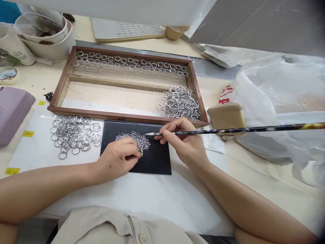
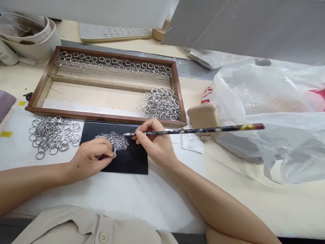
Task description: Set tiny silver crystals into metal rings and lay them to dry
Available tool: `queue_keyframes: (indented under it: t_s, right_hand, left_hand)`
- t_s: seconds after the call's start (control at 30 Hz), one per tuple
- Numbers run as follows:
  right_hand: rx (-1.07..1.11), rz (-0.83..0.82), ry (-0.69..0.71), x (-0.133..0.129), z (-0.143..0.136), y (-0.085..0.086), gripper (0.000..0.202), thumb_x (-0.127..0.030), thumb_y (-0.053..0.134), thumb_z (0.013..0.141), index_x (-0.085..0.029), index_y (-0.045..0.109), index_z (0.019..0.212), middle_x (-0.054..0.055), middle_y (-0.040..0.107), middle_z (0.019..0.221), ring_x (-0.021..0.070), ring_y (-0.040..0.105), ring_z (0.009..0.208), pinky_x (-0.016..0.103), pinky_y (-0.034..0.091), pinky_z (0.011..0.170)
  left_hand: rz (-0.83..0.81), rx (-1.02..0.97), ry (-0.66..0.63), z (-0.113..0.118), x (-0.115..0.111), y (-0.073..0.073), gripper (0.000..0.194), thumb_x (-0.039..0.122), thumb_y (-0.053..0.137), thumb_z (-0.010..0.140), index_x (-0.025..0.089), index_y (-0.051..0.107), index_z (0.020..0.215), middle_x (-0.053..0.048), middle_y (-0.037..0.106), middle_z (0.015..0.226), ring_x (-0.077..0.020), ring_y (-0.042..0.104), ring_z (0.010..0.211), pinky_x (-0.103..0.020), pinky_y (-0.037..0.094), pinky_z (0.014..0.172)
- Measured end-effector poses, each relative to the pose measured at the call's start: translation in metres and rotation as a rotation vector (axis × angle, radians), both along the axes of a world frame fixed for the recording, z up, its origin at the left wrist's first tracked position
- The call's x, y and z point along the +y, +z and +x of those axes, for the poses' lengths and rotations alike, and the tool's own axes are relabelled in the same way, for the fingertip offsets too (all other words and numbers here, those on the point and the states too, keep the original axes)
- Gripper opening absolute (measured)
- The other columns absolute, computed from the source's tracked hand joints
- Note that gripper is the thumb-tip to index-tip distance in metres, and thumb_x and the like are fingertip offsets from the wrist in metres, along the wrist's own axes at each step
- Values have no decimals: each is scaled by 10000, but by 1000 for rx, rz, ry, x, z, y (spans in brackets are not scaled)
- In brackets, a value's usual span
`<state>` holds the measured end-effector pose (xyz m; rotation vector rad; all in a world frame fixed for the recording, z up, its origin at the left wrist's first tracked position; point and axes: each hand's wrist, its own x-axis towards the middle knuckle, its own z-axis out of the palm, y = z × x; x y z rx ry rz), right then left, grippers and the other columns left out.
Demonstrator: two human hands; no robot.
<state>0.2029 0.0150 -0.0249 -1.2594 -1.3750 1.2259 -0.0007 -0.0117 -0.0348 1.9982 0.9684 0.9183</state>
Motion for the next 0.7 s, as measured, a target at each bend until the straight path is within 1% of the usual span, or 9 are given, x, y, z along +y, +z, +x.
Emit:
queue_keyframes:
  t_s: [0.2,0.57,0.7]
  right_hand:
    - [-87,19,28,1,-1,-1,173,-150,572,781,-212,438,692,-27,554,702,117,593,624,289,489,589]
    - [-156,23,25,3,-4,0,179,-203,591,760,-214,431,682,-27,553,674,125,568,617,299,456,594]
    - [-167,23,22,3,-4,1,183,-196,593,755,-214,429,675,-29,548,671,121,554,604,297,451,590]
  left_hand:
    - [-32,6,10,0,0,0,176,15,563,742,140,554,618,12,555,677,-61,507,622,-164,395,558]
    - [-38,20,11,0,0,-1,175,19,540,744,143,566,623,-1,569,685,-76,512,621,-185,400,554]
    - [-39,17,9,0,0,-1,172,19,537,748,142,569,632,-5,573,696,-79,520,634,-188,406,564]
